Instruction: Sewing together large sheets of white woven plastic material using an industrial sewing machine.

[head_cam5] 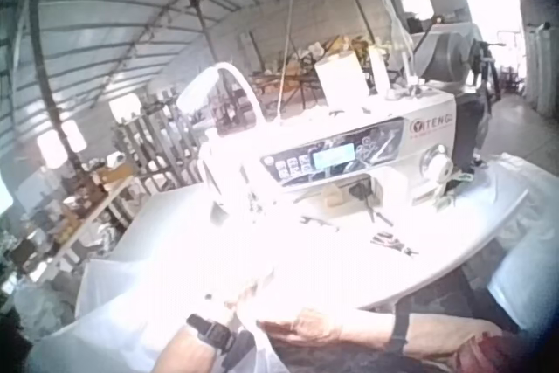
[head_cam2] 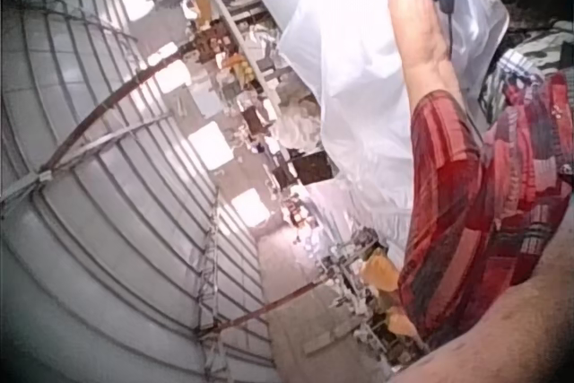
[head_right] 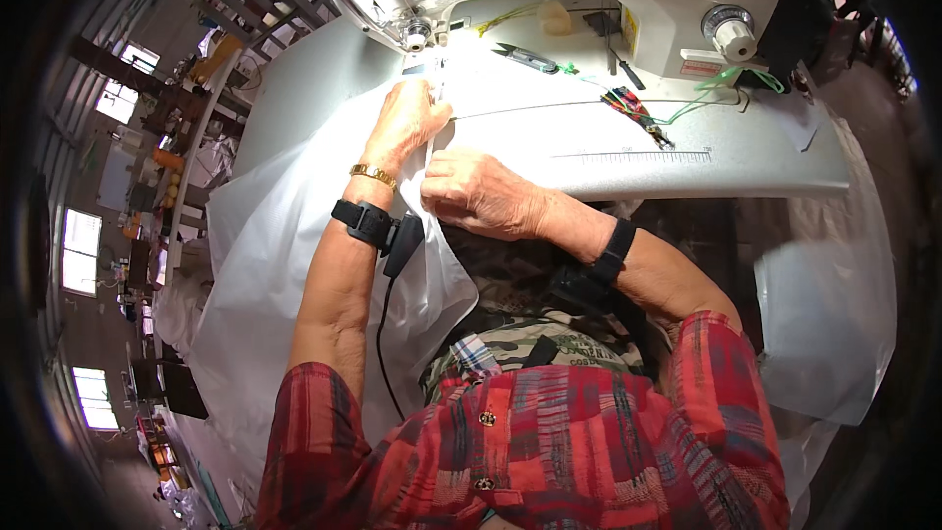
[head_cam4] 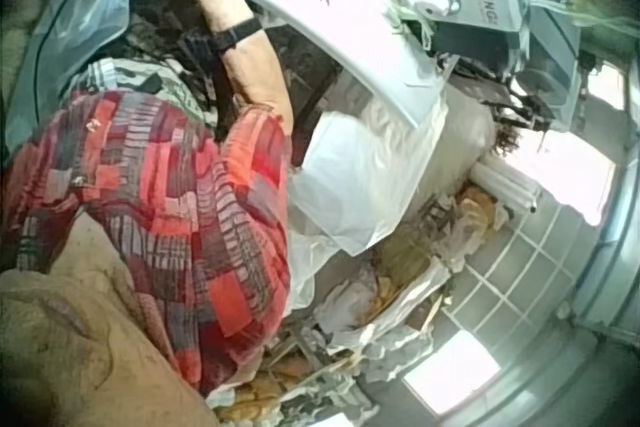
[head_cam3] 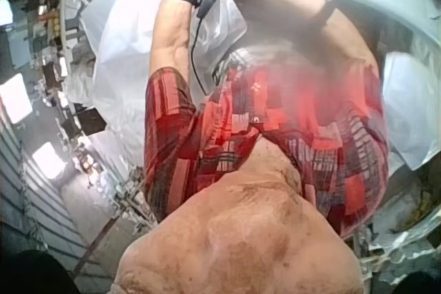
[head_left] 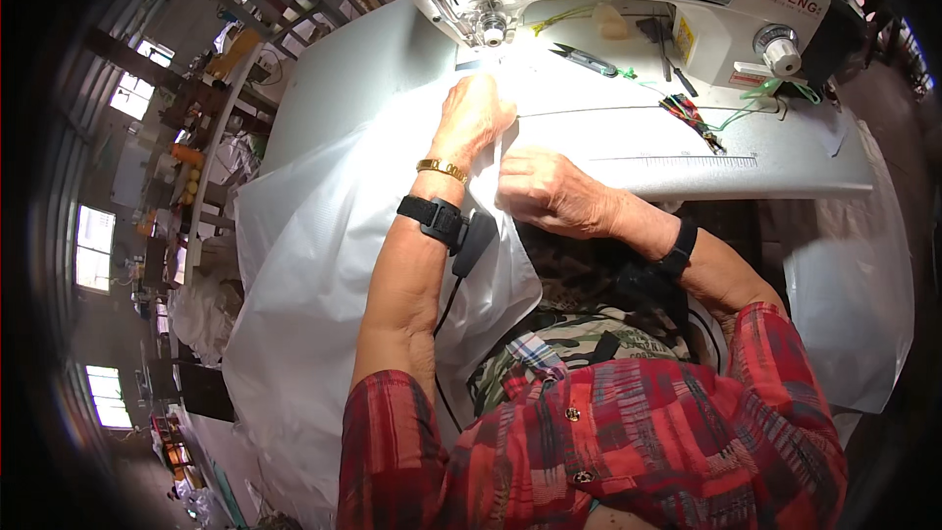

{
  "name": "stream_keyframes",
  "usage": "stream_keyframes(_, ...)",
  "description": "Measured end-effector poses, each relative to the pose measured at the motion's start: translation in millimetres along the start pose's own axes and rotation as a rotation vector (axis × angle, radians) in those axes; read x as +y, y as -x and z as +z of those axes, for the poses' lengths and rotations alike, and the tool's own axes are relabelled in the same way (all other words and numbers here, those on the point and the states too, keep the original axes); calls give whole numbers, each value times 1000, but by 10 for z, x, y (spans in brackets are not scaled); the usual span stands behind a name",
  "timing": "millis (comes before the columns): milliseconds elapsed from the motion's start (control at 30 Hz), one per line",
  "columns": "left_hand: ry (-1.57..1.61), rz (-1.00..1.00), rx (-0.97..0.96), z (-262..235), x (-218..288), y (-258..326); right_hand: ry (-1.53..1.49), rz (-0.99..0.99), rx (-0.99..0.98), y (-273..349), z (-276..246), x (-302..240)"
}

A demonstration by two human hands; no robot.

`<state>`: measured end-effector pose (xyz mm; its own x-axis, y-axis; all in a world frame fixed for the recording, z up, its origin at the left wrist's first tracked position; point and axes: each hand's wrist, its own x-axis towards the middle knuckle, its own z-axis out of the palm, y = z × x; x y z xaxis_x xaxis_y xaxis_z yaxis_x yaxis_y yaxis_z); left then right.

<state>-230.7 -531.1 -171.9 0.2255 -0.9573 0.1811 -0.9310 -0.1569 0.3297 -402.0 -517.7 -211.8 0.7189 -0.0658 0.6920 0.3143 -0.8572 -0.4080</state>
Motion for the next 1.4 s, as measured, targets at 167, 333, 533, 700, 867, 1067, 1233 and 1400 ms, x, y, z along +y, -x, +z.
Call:
stream_keyframes(167, 48, 17, 4, 45, -38, 59, -24, -34, -37, -12, -11, -15)
stream_keyframes(333, 65, 72, 78, 117, -170, 111, -26, -112, -108, -85, -82, -53)
stream_keyframes(533, 1071, -308, -63, 127, -308, 148, 90, 571, -56, -428, -400, 474)
stream_keyframes(700, 1356, -312, -63, 153, -309, 131, 360, 768, -71, -599, -326, 1032)
stream_keyframes(867, 1403, -344, -100, 151, -372, 115, 165, 679, 63, -542, -272, 1202)
stream_keyframes(1067, 1422, -346, -108, 222, -425, 84, 43, 641, 50, -492, -284, 1281)
stream_keyframes(1233, 1409, -361, -144, 237, -458, 51, 113, 473, 5, -499, -311, 1294)
stream_keyframes(1400, 1344, -311, -164, 247, -377, 107, 299, 479, -51, -533, -328, 1224)
